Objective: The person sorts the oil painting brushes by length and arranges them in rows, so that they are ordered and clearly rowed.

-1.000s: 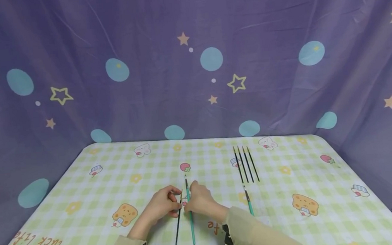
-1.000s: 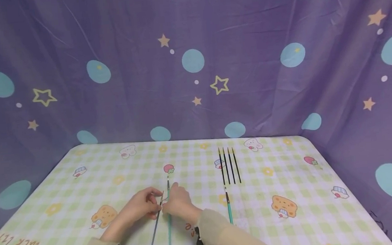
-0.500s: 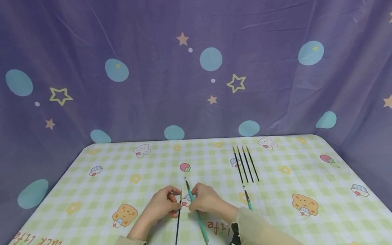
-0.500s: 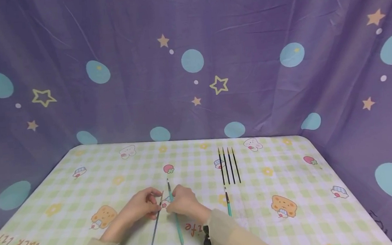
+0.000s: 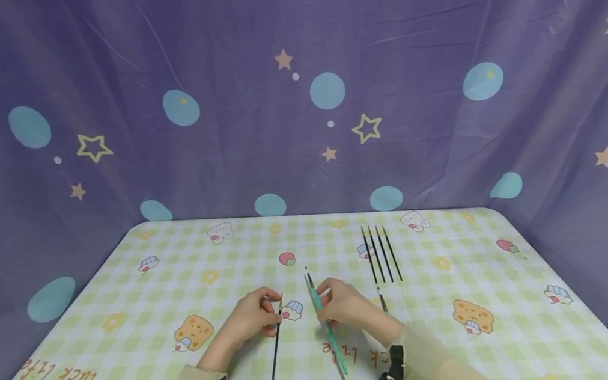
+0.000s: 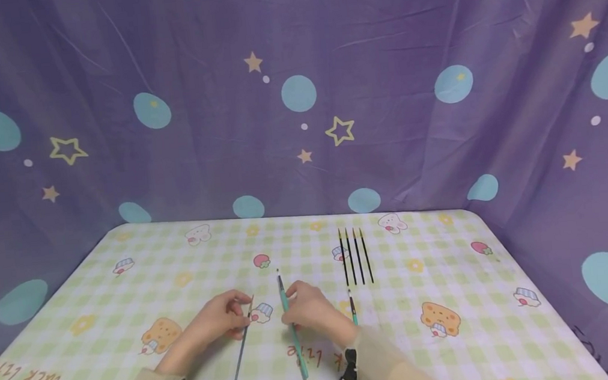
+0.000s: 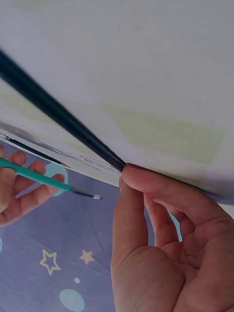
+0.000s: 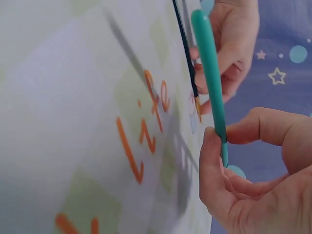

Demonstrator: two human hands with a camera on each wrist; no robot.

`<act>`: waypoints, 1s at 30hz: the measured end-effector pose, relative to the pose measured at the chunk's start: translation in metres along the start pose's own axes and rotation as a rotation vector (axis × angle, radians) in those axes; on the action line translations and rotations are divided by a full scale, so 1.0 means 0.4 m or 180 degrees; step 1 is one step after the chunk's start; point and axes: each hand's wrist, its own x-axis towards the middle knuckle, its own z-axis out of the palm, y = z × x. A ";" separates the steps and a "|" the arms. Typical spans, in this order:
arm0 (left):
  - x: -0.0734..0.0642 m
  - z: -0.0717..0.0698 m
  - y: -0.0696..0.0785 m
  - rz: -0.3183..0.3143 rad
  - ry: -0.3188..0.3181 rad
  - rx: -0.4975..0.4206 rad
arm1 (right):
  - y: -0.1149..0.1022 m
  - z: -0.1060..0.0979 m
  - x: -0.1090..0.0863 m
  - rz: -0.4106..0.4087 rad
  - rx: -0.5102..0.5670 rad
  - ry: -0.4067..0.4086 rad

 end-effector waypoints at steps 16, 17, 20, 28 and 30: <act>0.001 0.004 -0.001 -0.0020 0.0052 0.0030 | 0.052 -0.108 -0.067 -0.0028 0.0347 -0.0020; 0.001 0.004 -0.001 -0.0025 0.0054 0.0028 | 0.057 -0.113 -0.071 -0.0022 0.0362 -0.0008; 0.001 0.005 -0.001 -0.0032 0.0062 0.0033 | 0.072 -0.132 -0.084 -0.0008 0.0428 0.0021; 0.002 0.003 -0.004 -0.0036 0.0048 0.0033 | 0.098 -0.187 -0.125 0.0039 0.0552 0.0008; 0.000 0.003 -0.002 -0.0026 0.0042 0.0028 | 0.108 -0.198 -0.132 0.0074 0.0543 0.0039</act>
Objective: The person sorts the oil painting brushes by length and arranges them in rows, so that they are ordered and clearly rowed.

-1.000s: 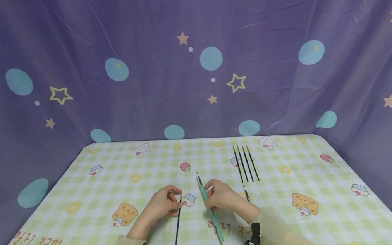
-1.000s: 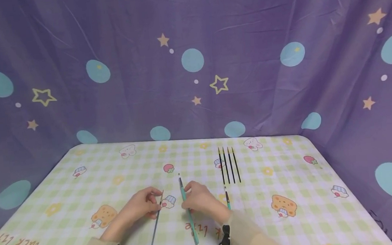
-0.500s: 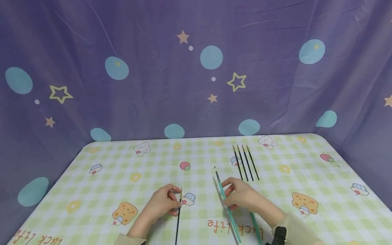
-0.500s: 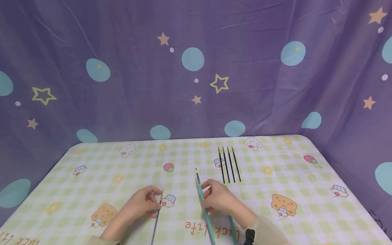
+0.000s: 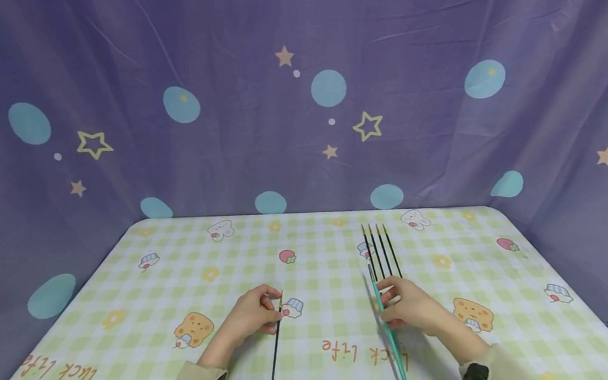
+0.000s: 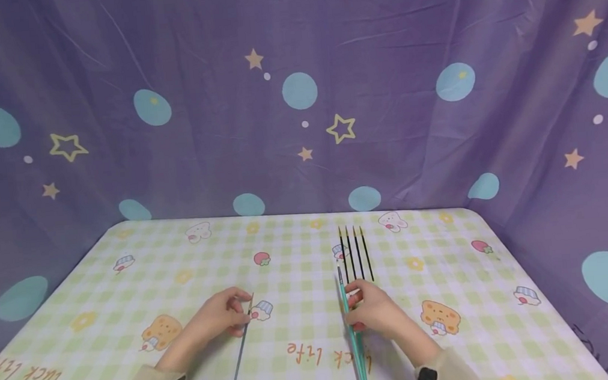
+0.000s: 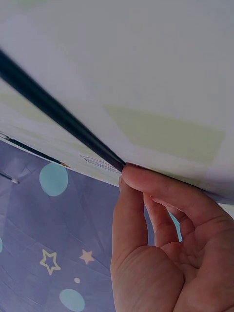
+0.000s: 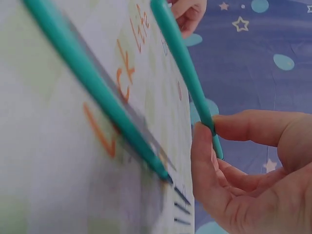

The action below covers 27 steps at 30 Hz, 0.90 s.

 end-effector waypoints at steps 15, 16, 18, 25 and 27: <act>0.000 0.000 0.005 0.0005 0.0000 0.0017 | 0.051 -0.043 -0.045 0.0253 -0.0185 0.0064; 0.000 0.000 0.004 0.0010 -0.0002 0.0024 | 0.053 -0.042 -0.046 0.0269 -0.0189 0.0076; 0.000 0.000 0.004 0.0003 0.0005 0.0018 | 0.058 -0.039 -0.048 0.0305 -0.0188 0.0115; 0.001 0.001 0.002 -0.0003 0.0042 0.0052 | 0.067 -0.028 -0.055 0.0426 -0.0217 0.0292; 0.002 0.002 0.002 -0.0004 0.0041 0.0062 | 0.068 -0.026 -0.056 0.0421 -0.0272 0.0314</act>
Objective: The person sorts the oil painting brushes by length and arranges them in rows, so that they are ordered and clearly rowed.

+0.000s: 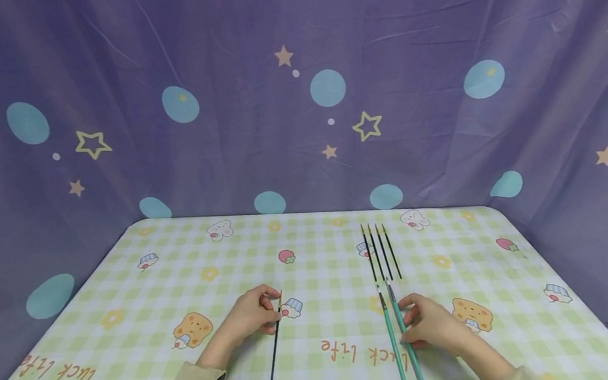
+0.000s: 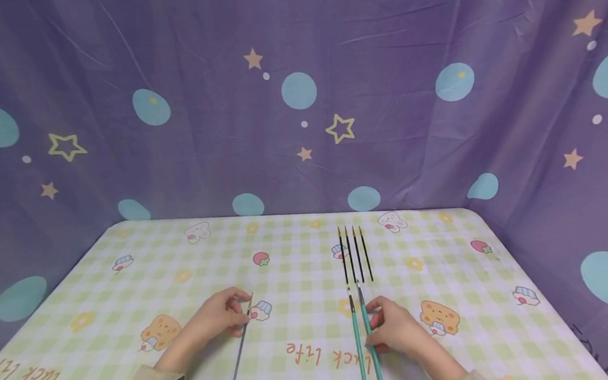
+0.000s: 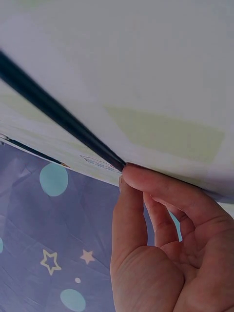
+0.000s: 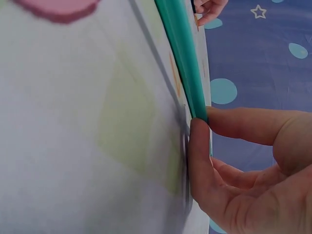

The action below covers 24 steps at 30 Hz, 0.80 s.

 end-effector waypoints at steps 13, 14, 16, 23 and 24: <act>0.001 0.001 -0.001 0.0004 0.0008 0.0028 | 0.003 0.010 -0.008 -0.0028 -0.0319 0.0152; 0.001 0.001 -0.001 0.0005 0.0006 0.0025 | 0.003 0.011 -0.008 -0.0018 -0.0319 0.0156; 0.000 0.000 0.000 0.0004 0.0005 0.0019 | 0.003 0.012 -0.008 -0.0024 -0.0322 0.0156; 0.000 -0.001 0.001 0.0037 -0.0005 0.0021 | 0.001 0.016 -0.010 -0.0030 -0.0367 0.0185; -0.001 -0.001 0.001 0.0046 -0.0010 0.0024 | 0.002 0.017 -0.010 -0.0028 -0.0377 0.0195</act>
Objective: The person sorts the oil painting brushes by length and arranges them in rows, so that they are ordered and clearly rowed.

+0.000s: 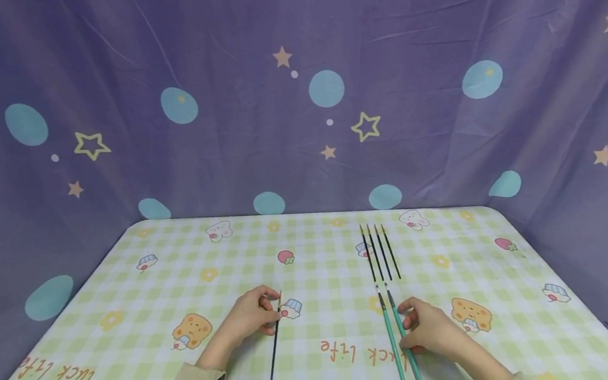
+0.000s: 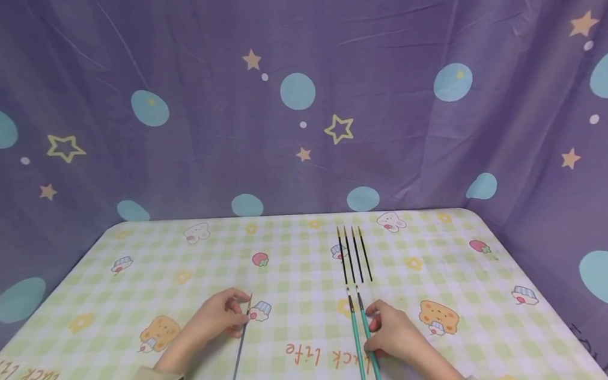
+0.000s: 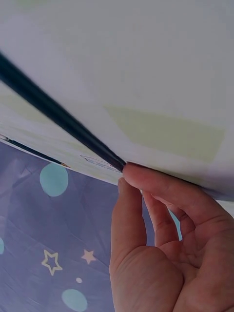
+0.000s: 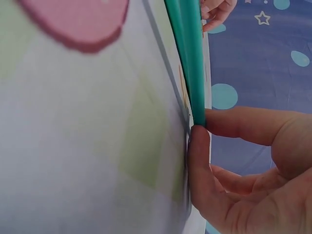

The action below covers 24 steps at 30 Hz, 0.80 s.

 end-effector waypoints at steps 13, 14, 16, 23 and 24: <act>-0.012 0.014 0.018 0.0067 0.0128 0.0496 | 0.002 0.009 0.005 0.0043 -0.0074 0.0120; -0.012 0.015 0.020 0.0062 0.0147 0.0553 | 0.001 0.009 0.005 0.0037 -0.0094 0.0131; -0.012 0.019 0.022 0.0041 0.0180 0.0642 | 0.000 0.010 0.006 0.0041 -0.0128 0.0154; -0.012 0.023 0.028 0.0029 0.0182 0.0769 | -0.001 0.010 0.004 0.0068 -0.0185 0.0187; -0.013 0.022 0.028 0.0038 0.0183 0.0778 | -0.002 0.010 0.004 0.0056 -0.0200 0.0190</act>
